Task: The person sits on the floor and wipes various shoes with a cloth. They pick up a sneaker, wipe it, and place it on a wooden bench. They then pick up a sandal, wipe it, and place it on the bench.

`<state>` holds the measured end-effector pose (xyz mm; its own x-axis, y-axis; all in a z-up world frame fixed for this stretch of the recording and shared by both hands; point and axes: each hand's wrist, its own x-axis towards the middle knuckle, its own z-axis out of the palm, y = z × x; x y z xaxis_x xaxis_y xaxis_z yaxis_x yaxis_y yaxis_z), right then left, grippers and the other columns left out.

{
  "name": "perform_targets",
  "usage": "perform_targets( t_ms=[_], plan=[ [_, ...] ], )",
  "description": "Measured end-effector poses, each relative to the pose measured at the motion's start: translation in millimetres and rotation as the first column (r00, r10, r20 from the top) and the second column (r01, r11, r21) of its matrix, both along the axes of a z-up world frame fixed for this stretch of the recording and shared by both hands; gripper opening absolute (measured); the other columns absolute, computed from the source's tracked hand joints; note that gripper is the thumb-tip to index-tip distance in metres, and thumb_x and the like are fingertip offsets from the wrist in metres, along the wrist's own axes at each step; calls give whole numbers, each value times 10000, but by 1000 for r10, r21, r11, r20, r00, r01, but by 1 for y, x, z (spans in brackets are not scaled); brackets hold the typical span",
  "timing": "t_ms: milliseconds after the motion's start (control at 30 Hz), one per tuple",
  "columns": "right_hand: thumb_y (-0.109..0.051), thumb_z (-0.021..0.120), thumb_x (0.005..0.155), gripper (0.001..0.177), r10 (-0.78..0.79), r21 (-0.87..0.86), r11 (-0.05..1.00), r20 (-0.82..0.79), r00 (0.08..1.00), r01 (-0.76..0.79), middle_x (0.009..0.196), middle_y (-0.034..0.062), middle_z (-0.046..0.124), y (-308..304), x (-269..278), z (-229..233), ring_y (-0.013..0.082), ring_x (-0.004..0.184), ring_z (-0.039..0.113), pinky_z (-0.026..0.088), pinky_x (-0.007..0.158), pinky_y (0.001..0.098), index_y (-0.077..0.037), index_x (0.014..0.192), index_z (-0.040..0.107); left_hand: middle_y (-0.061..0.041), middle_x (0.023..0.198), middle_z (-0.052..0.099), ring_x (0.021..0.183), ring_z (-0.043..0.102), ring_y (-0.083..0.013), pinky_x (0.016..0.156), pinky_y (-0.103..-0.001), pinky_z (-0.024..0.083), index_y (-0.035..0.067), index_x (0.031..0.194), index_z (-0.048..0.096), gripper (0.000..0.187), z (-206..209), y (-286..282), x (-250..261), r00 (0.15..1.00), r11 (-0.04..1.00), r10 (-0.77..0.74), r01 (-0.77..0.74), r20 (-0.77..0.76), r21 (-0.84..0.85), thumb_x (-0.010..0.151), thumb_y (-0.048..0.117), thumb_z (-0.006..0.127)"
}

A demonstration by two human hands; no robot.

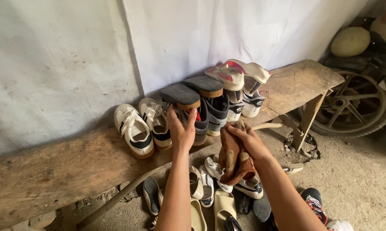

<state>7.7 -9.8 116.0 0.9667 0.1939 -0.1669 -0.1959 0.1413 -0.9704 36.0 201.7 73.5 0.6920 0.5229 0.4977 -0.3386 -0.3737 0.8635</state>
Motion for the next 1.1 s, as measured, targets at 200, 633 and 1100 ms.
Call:
perform_targets(
  t_ms=[200, 633, 1100],
  plan=[
    [-211, 694, 907, 385, -154, 56, 986, -39, 987, 156, 1037, 99, 697, -39, -4, -18, 197, 865, 710, 614, 744, 370, -79, 1238, 550, -208, 1219, 580, 1101, 605, -311, 924, -432, 505, -21, 1317, 525, 528, -9, -42, -22, 960, 969, 189, -217, 209, 121, 975, 352, 675],
    [-181, 604, 971, 272, -367, 20, 929, -72, 928, 369, 1058, 68, 707, -178, -22, -138, 212, 950, 684, 577, 780, 390, -123, 1237, 614, -84, 1193, 756, 954, 757, -256, 808, -389, 588, 166, 1346, 606, 567, -80, -173, -32, 600, 503, -581, 796, -550, 337, 783, 112, 653],
    [-207, 659, 927, 285, 64, -955, 160, 264, 963, 251, 1237, 228, 661, -244, -40, -181, 368, 1156, 665, 541, 1015, 448, 14, 1100, 709, -98, 1142, 791, 1008, 770, -235, 909, -349, 582, 110, 1231, 701, 368, -98, -242, -38, 408, 407, -459, 886, -789, 222, 955, 347, 645]
  ],
)
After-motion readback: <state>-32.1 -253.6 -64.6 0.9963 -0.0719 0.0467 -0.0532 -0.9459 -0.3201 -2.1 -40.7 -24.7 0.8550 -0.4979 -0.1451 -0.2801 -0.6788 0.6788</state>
